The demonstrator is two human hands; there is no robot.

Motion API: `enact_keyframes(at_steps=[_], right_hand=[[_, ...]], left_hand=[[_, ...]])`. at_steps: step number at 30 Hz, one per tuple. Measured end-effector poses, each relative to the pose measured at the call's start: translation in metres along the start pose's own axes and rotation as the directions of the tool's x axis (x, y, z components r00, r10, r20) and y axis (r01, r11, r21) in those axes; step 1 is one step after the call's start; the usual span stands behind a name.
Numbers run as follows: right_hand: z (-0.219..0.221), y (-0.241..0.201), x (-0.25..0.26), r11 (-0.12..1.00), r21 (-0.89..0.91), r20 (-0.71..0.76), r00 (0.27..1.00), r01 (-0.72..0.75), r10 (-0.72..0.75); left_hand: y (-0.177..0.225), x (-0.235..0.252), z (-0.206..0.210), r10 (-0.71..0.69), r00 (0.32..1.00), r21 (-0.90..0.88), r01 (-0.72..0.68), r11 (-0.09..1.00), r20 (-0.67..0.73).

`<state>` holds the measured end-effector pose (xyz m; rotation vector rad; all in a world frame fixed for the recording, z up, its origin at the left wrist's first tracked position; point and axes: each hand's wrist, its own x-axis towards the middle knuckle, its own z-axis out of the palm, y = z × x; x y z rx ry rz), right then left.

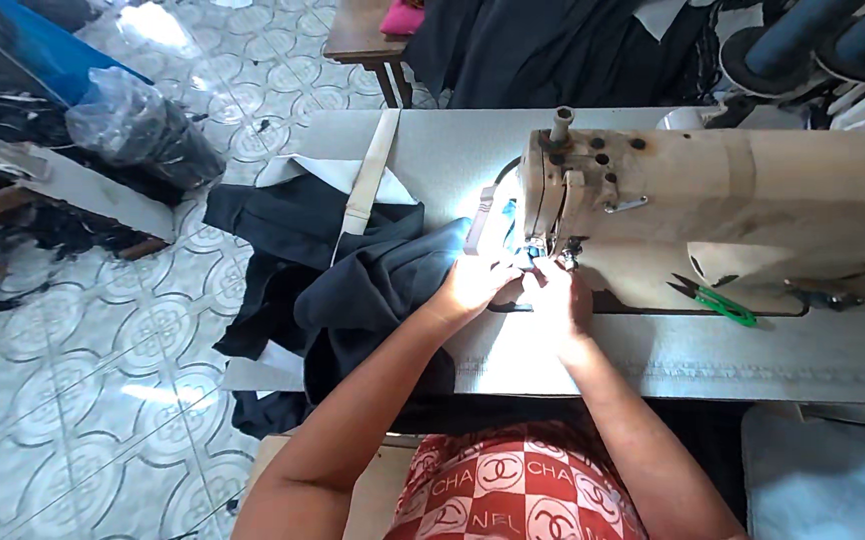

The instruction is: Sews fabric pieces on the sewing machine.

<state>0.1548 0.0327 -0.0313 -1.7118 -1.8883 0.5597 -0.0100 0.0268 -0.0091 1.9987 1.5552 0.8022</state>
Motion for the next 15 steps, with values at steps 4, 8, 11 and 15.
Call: enact_keyframes(at_steps=[4, 8, 11, 15], right_hand=[[0.000, 0.009, -0.006, 0.991, 0.109, -0.067, 0.995, 0.080, -0.073], [0.001, 0.016, -0.016, 0.965, 0.178, -0.131, 0.977, 0.192, -0.171], [-0.008, 0.011, -0.022, 0.921, 0.353, -0.122, 0.984, 0.163, -0.127], [-0.022, 0.016, -0.037, 0.595, 0.802, 0.079, 0.997, -0.054, -0.016]], left_hand=[[0.001, -0.003, -0.012, -0.006, 0.983, -0.014, 0.009, 1.000, 0.185], [0.002, -0.010, -0.012, 0.025, 0.976, 0.135, -0.056, 0.989, 0.217], [-0.001, -0.016, -0.008, 0.088, 0.991, 0.130, -0.101, 0.986, 0.105], [-0.004, -0.024, -0.008, 0.343, 0.939, 0.275, -0.334, 0.902, 0.016]])
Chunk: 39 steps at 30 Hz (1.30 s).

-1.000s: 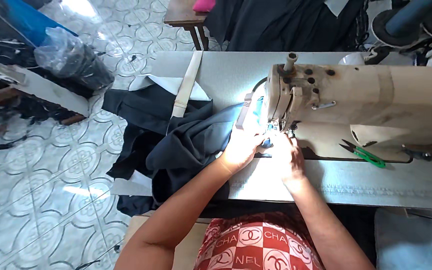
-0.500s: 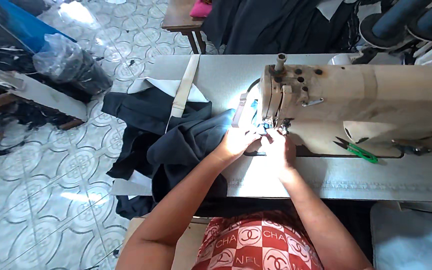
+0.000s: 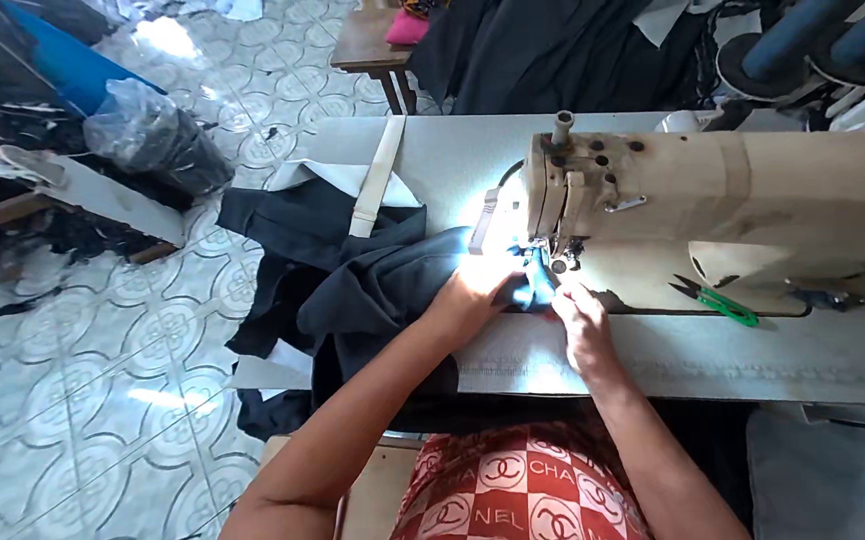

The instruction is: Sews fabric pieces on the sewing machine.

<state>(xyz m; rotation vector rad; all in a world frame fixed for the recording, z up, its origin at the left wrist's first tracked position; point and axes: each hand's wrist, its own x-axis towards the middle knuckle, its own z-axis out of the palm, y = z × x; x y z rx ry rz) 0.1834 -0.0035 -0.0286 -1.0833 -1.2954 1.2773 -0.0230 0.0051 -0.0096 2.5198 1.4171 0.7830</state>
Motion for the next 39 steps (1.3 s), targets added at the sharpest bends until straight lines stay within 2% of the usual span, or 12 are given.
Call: enact_keyframes(at_steps=[1, 2, 4, 6, 8, 11, 15, 19, 22, 25, 32, 39], right_hand=[[-0.003, -0.005, -0.003, 0.995, 0.035, 0.014, 0.996, -0.090, 0.089], [-0.005, -0.012, -0.006, 0.982, -0.013, 0.019, 0.982, -0.187, 0.187], [-0.007, -0.024, -0.011, 0.905, -0.326, -0.003, 0.958, -0.273, 0.288], [-0.005, -0.023, -0.018, 0.746, -0.651, -0.063, 0.989, -0.140, 0.130], [0.001, -0.020, -0.020, 0.650, -0.760, -0.094, 0.993, -0.022, -0.077], [0.015, -0.018, -0.011, 0.642, -0.757, -0.039, 0.972, 0.123, -0.231], [0.025, -0.016, -0.009, 0.584, -0.791, 0.086, 0.977, 0.185, -0.193], [0.023, -0.014, -0.012, 0.543, -0.827, 0.065, 0.985, 0.143, -0.161], [0.022, -0.019, -0.011, 0.520, -0.852, 0.036, 0.998, 0.059, -0.055], [0.020, -0.022, -0.010, 0.512, -0.855, 0.074, 0.996, 0.088, -0.047], [0.022, -0.020, -0.008, 0.456, -0.873, 0.128, 0.983, 0.174, -0.129], [0.025, -0.028, -0.008, 0.349, -0.928, 0.135, 0.991, 0.130, -0.010]], left_hand=[[0.001, -0.001, -0.002, 0.051, 0.999, 0.032, -0.052, 0.998, 0.011], [0.002, -0.002, -0.003, 0.102, 0.995, 0.064, -0.104, 0.993, 0.021], [0.003, -0.005, -0.003, 0.166, 0.986, 0.145, -0.169, 0.975, 0.029], [0.005, -0.008, -0.001, 0.164, 0.985, 0.194, -0.170, 0.966, 0.045], [0.007, -0.011, 0.003, 0.148, 0.987, 0.216, -0.158, 0.964, 0.061], [0.012, -0.012, 0.007, 0.142, 0.990, 0.232, -0.144, 0.962, 0.027], [0.015, -0.014, 0.011, 0.092, 0.996, 0.240, -0.088, 0.967, -0.007], [0.017, -0.018, 0.015, 0.113, 0.994, 0.245, -0.109, 0.963, -0.001], [0.019, -0.017, 0.013, 0.086, 0.994, 0.213, -0.097, 0.972, 0.061], [0.019, -0.014, 0.010, 0.068, 0.991, 0.194, -0.090, 0.977, 0.116], [0.022, -0.008, 0.003, 0.041, 0.974, 0.219, -0.091, 0.971, 0.223], [0.019, -0.007, 0.006, 0.065, 0.983, 0.233, -0.104, 0.967, 0.170]])
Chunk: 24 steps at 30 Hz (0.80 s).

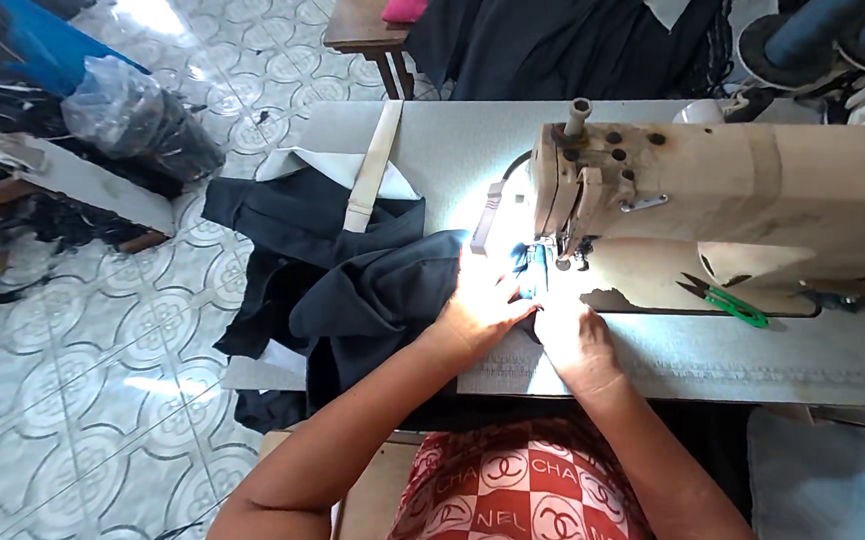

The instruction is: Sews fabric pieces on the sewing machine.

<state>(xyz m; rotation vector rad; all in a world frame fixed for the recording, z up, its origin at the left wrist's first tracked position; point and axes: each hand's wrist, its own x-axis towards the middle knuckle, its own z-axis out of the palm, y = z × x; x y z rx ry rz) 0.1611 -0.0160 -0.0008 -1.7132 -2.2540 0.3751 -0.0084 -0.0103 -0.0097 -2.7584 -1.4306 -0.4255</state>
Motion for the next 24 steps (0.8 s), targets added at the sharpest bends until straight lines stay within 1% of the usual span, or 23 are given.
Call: enact_keyframes(at_steps=[4, 9, 11, 14, 16, 19, 22, 24], right_hand=[[0.004, 0.004, -0.002, 0.999, 0.009, -0.058, 0.997, 0.044, -0.043], [0.007, 0.006, -0.006, 0.997, -0.040, -0.055, 0.996, 0.068, -0.070], [0.011, 0.008, -0.009, 0.995, -0.045, -0.096, 0.991, 0.087, -0.091], [0.013, 0.010, -0.006, 0.995, -0.011, -0.133, 0.987, 0.095, -0.095], [0.015, 0.010, 0.002, 0.996, 0.019, -0.166, 0.983, 0.087, -0.082], [0.015, 0.009, 0.017, 0.996, 0.051, -0.150, 0.987, 0.071, -0.062], [0.013, 0.006, 0.028, 0.998, 0.067, -0.102, 0.995, 0.022, -0.015], [0.015, 0.005, 0.031, 0.998, 0.060, -0.098, 0.995, 0.002, 0.003]], left_hand=[[-0.002, 0.000, 0.001, 0.006, 1.000, 0.006, -0.006, 1.000, -0.025], [-0.003, 0.000, -0.002, 0.008, 1.000, 0.002, -0.009, 1.000, 0.019], [-0.004, 0.000, -0.002, 0.011, 1.000, 0.002, -0.011, 1.000, 0.022], [-0.007, 0.003, -0.003, -0.002, 1.000, -0.010, 0.002, 1.000, 0.031], [-0.012, 0.008, -0.001, -0.015, 1.000, -0.013, 0.015, 1.000, 0.009], [-0.020, 0.017, -0.002, -0.032, 0.999, -0.008, 0.032, 0.999, -0.001], [-0.026, 0.023, -0.002, -0.053, 0.998, 0.019, 0.052, 0.998, 0.032], [-0.026, 0.025, -0.001, -0.066, 0.997, 0.028, 0.065, 0.998, 0.047]])
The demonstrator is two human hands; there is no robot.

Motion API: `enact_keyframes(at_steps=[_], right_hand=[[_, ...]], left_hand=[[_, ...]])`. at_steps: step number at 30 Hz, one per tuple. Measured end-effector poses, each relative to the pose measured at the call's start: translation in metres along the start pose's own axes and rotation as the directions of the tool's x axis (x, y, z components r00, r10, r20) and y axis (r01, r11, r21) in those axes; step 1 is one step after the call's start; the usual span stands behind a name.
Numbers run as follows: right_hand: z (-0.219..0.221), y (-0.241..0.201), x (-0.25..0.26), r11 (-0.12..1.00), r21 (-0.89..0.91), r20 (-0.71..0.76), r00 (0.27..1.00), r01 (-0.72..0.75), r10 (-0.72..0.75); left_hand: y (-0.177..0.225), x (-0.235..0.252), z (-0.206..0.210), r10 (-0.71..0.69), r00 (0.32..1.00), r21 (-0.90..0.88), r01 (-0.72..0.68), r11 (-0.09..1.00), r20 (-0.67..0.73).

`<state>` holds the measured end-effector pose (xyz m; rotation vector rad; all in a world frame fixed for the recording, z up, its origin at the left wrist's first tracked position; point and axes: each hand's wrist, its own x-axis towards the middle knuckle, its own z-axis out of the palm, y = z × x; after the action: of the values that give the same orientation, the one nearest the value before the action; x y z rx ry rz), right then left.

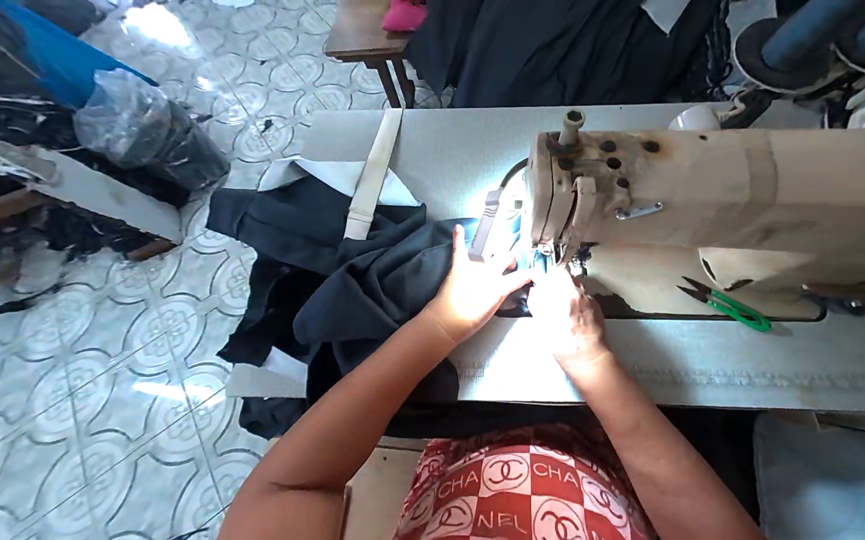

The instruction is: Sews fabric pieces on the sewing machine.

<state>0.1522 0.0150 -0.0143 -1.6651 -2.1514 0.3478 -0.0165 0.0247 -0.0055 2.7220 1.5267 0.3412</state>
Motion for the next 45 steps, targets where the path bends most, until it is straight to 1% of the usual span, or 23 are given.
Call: enact_keyframes(at_steps=[5, 7, 9, 11, 14, 17, 19, 21, 23, 25, 26, 27, 28, 29, 30, 31, 34, 36, 38, 40, 42, 44, 45], right_hand=[[0.003, 0.012, -0.009, 0.999, -0.008, -0.048, 0.998, 0.039, -0.039], [0.000, 0.017, -0.018, 0.999, 0.051, -0.022, 1.000, -0.012, 0.013], [-0.001, 0.013, -0.025, 0.994, 0.074, 0.007, 0.997, -0.080, 0.080], [0.002, 0.009, -0.025, 0.995, 0.028, 0.025, 0.995, -0.092, 0.092], [-0.005, 0.006, -0.011, 0.986, 0.082, 0.063, 0.988, -0.148, 0.143], [-0.008, 0.013, 0.006, 0.899, 0.362, 0.043, 0.968, -0.246, 0.247], [-0.007, 0.020, 0.015, 0.758, 0.580, 0.074, 0.946, -0.298, 0.315], [-0.016, 0.020, 0.016, 0.571, 0.718, 0.208, 0.905, -0.398, 0.370], [-0.032, 0.014, 0.010, 0.238, 0.797, 0.453, 0.809, -0.556, 0.375], [-0.042, 0.011, -0.002, -0.113, 0.776, 0.624, 0.726, -0.621, 0.290], [-0.043, 0.009, -0.008, -0.178, 0.779, 0.626, 0.732, -0.601, 0.270], [-0.040, 0.009, -0.013, -0.161, 0.824, 0.567, 0.783, -0.544, 0.256], [-0.033, 0.011, -0.019, -0.063, 0.893, 0.448, 0.865, -0.446, 0.225], [-0.023, 0.014, -0.021, 0.120, 0.942, 0.292, 0.941, -0.314, 0.171], [-0.015, 0.018, -0.021, 0.301, 0.934, 0.167, 0.979, -0.194, 0.114], [-0.009, 0.020, -0.022, 0.395, 0.910, 0.105, 0.992, -0.123, 0.067], [-0.011, 0.023, -0.042, 0.426, 0.884, 0.190, 0.980, -0.193, 0.051], [-0.014, 0.025, -0.063, 0.448, 0.853, 0.243, 0.963, -0.269, 0.116], [-0.016, 0.024, -0.076, 0.526, 0.806, 0.208, 0.962, -0.271, 0.177], [-0.019, 0.020, -0.076, 0.712, 0.682, 0.042, 0.981, -0.166, 0.188], [-0.019, 0.019, -0.068, 0.865, 0.500, -0.136, 0.983, -0.040, 0.124], [-0.020, 0.014, -0.056, 0.931, 0.366, -0.191, 0.979, 0.005, 0.069], [-0.020, 0.010, -0.052, 0.947, 0.320, -0.159, 0.986, 0.000, 0.054]], left_hand=[[0.006, -0.024, -0.001, -0.056, 0.996, 0.084, 0.061, 0.995, -0.070], [0.012, -0.045, -0.017, -0.212, 0.976, 0.180, 0.219, 0.959, -0.058], [0.012, -0.061, -0.036, -0.402, 0.914, 0.233, 0.402, 0.886, -0.049], [0.006, -0.075, -0.051, -0.510, 0.860, 0.241, 0.499, 0.832, -0.022], [-0.004, -0.085, -0.075, -0.495, 0.867, 0.111, 0.487, 0.866, 0.055], [-0.017, -0.083, -0.106, -0.446, 0.858, -0.215, 0.500, 0.839, 0.256], [-0.032, -0.078, -0.114, -0.403, 0.838, -0.342, 0.525, 0.779, 0.367], [-0.049, -0.069, -0.118, -0.389, 0.787, -0.314, 0.567, 0.762, 0.479], [-0.064, -0.067, -0.119, -0.377, 0.748, -0.221, 0.563, 0.796, 0.546], [-0.077, -0.074, -0.118, -0.321, 0.778, -0.221, 0.499, 0.838, 0.540], [-0.081, -0.080, -0.119, -0.294, 0.806, -0.262, 0.474, 0.841, 0.514], [-0.083, -0.085, -0.121, -0.288, 0.821, -0.314, 0.477, 0.821, 0.493], [-0.084, -0.090, -0.123, -0.284, 0.822, -0.364, 0.492, 0.791, 0.493], [-0.084, -0.093, -0.126, -0.283, 0.815, -0.412, 0.516, 0.751, 0.506], [-0.084, -0.096, -0.131, -0.285, 0.807, -0.461, 0.543, 0.702, 0.518], [-0.085, -0.098, -0.135, -0.286, 0.794, -0.512, 0.576, 0.637, 0.537], [-0.099, -0.107, -0.150, -0.294, 0.770, -0.616, 0.633, 0.468, 0.567], [-0.116, -0.111, -0.147, -0.339, 0.753, -0.575, 0.653, 0.492, 0.564], [-0.122, -0.110, -0.137, -0.427, 0.698, -0.459, 0.707, 0.538, 0.575], [-0.121, -0.110, -0.130, -0.451, 0.680, -0.399, 0.718, 0.571, 0.578], [-0.117, -0.111, -0.131, -0.441, 0.696, -0.404, 0.702, 0.587, 0.567], [-0.111, -0.110, -0.134, -0.467, 0.685, -0.378, 0.712, 0.591, 0.559], [-0.106, -0.110, -0.136, -0.496, 0.677, -0.330, 0.716, 0.615, 0.544]])
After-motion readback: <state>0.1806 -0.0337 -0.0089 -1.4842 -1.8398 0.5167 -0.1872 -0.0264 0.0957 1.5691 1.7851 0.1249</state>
